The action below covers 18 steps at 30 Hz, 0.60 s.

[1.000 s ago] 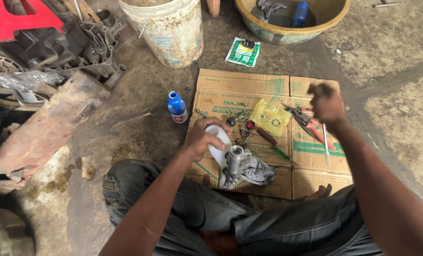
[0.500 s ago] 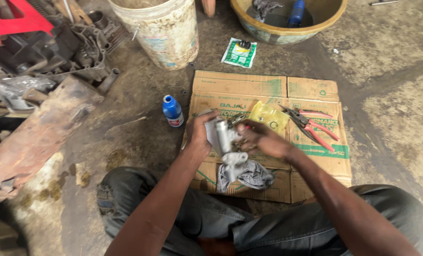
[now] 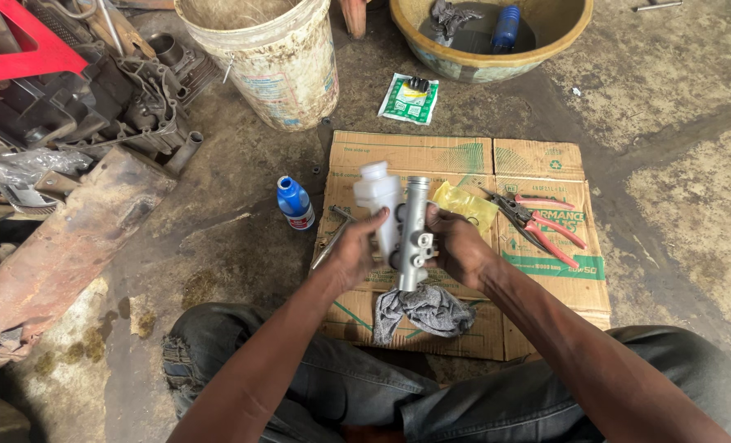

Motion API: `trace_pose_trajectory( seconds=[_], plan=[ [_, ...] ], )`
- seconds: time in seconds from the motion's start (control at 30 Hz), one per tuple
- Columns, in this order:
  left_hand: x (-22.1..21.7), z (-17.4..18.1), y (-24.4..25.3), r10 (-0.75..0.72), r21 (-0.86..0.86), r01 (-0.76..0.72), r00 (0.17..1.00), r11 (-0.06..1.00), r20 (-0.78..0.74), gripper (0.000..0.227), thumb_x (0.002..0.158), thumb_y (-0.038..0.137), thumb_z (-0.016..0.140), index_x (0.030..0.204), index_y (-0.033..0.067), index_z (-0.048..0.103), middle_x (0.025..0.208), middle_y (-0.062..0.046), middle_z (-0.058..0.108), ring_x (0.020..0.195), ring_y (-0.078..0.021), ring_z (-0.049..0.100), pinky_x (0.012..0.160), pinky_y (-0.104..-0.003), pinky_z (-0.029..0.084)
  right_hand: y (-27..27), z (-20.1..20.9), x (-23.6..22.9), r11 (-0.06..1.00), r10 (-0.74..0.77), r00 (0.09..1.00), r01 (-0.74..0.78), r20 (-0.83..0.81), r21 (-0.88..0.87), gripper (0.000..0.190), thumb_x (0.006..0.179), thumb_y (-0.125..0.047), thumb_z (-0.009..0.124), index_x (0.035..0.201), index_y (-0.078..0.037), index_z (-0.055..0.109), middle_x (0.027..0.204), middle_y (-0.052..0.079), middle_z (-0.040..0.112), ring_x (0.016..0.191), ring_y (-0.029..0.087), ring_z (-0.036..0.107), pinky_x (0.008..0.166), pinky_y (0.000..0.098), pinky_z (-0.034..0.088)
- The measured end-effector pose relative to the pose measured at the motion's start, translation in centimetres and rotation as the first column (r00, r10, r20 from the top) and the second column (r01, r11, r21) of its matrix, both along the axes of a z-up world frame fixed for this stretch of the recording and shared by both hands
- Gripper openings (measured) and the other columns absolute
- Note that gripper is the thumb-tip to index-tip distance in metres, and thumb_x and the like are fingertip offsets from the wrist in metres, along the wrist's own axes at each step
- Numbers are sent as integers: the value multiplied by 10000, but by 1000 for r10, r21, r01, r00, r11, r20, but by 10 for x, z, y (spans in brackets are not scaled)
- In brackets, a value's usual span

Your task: The person assembles a motorcycle brake master cylinder by inserting internal components, applying lubrication, and using tools to secure a piston and spring.

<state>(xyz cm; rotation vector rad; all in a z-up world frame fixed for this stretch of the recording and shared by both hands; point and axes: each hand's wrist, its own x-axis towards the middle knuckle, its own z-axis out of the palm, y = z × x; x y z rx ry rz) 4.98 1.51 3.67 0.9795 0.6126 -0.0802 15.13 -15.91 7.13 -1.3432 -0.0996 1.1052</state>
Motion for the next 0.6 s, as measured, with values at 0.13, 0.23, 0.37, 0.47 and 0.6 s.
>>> trace_pose_trajectory(
  seconds=[0.13,0.23,0.37,0.47,0.6],
  plan=[
    [-1,-11,-10,-112,-16,117,976,993,185,629,739,552,788,1154,99,654,909,-48,704,836,-240,705,802,-477,612,12,0,-1,985,15,962,32,272,-169,359,974,-204,607,1273,-5,614,1136,203,743,914,276,766,825,481,670],
    [0,-17,3,-80,139,53,977,989,200,611,770,559,789,1156,97,683,900,-16,706,809,-163,717,679,-375,587,0,1,10,953,108,740,114,664,-281,298,855,-275,716,1040,-60,805,1037,153,825,877,257,812,807,432,631],
    [-5,-19,18,31,181,-60,986,982,162,592,796,557,762,1120,69,677,853,-13,686,725,-142,711,500,-312,544,-28,10,24,846,519,400,-114,755,-521,248,865,-293,751,1002,-96,815,1024,108,815,925,215,775,884,388,607],
    [-6,-19,23,68,139,-95,980,986,188,579,826,533,764,1141,56,672,850,-27,667,695,-147,679,468,-300,512,-50,19,7,560,797,149,-543,585,-625,237,798,-204,787,1019,-147,850,1130,49,813,972,164,756,899,297,563],
    [-7,-17,25,140,171,-171,974,970,180,519,839,455,777,1160,62,667,948,-18,691,756,-110,685,498,-296,526,-73,32,-31,222,888,-64,-808,456,-546,270,770,-237,838,1023,-143,839,1159,51,801,963,159,757,879,280,563]
  ],
)
